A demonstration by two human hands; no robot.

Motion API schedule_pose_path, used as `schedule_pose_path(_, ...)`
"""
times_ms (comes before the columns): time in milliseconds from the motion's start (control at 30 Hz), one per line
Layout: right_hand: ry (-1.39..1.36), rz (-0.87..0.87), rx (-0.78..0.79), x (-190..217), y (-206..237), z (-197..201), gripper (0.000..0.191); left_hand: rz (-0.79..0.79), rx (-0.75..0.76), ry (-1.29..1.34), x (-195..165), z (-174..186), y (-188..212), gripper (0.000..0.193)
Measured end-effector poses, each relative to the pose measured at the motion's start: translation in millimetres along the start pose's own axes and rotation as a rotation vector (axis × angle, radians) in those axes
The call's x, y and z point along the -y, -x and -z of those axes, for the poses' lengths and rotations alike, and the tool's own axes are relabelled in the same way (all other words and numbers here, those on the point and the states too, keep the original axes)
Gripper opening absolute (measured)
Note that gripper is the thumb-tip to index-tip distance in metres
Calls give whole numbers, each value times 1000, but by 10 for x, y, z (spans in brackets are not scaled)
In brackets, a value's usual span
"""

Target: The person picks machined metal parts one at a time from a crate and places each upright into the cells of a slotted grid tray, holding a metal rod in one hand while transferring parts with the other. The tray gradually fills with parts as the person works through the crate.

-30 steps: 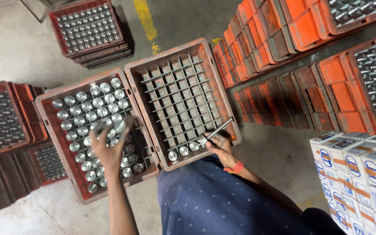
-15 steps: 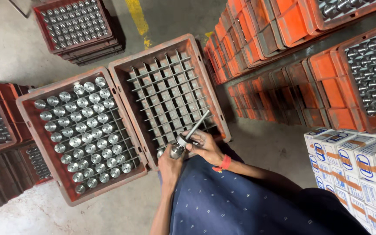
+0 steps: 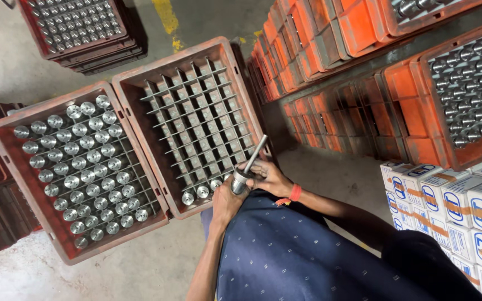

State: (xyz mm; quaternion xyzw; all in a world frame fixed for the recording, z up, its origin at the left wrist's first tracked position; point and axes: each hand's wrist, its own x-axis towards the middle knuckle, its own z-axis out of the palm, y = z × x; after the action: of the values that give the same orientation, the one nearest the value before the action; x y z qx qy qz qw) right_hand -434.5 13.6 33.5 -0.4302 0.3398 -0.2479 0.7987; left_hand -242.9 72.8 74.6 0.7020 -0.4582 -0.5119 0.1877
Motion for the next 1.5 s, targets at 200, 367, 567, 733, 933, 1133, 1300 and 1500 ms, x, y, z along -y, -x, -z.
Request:
schedule_pose_path(200,458,134,-112,-29,56,335,42,-113,94,-55,-173,68,-110,52)
schedule_pose_path(367,-33,142,-244,56,105,500,50,-247,104,-143,-127,65,-157,53)
schedule_pose_path(567,32,304,-489,362,70,796,44,-602,38,-201,190,20,-153,49)
schedule_pose_path(733,32,253,-536,138,124,525,45,-483,84,83,417,4,-148,18)
schedule_pose_path(933,-50,175,-579,-283,378,140,43,-419,-507,-170,712,948,-257,12)
schedule_pose_path(1133,-71,125,-592,-499,390,-91,44,-239,-864,-435,1056,2116,-865,37)
schedule_pose_path(1300,-45,62,-544,-631,327,-218,48,-152,-875,-604,1026,2292,-1394,58)
schedule_pose_path(1500,-15,82,-510,-672,389,-289,47,-309,-868,-607,957,2422,-1110,48)
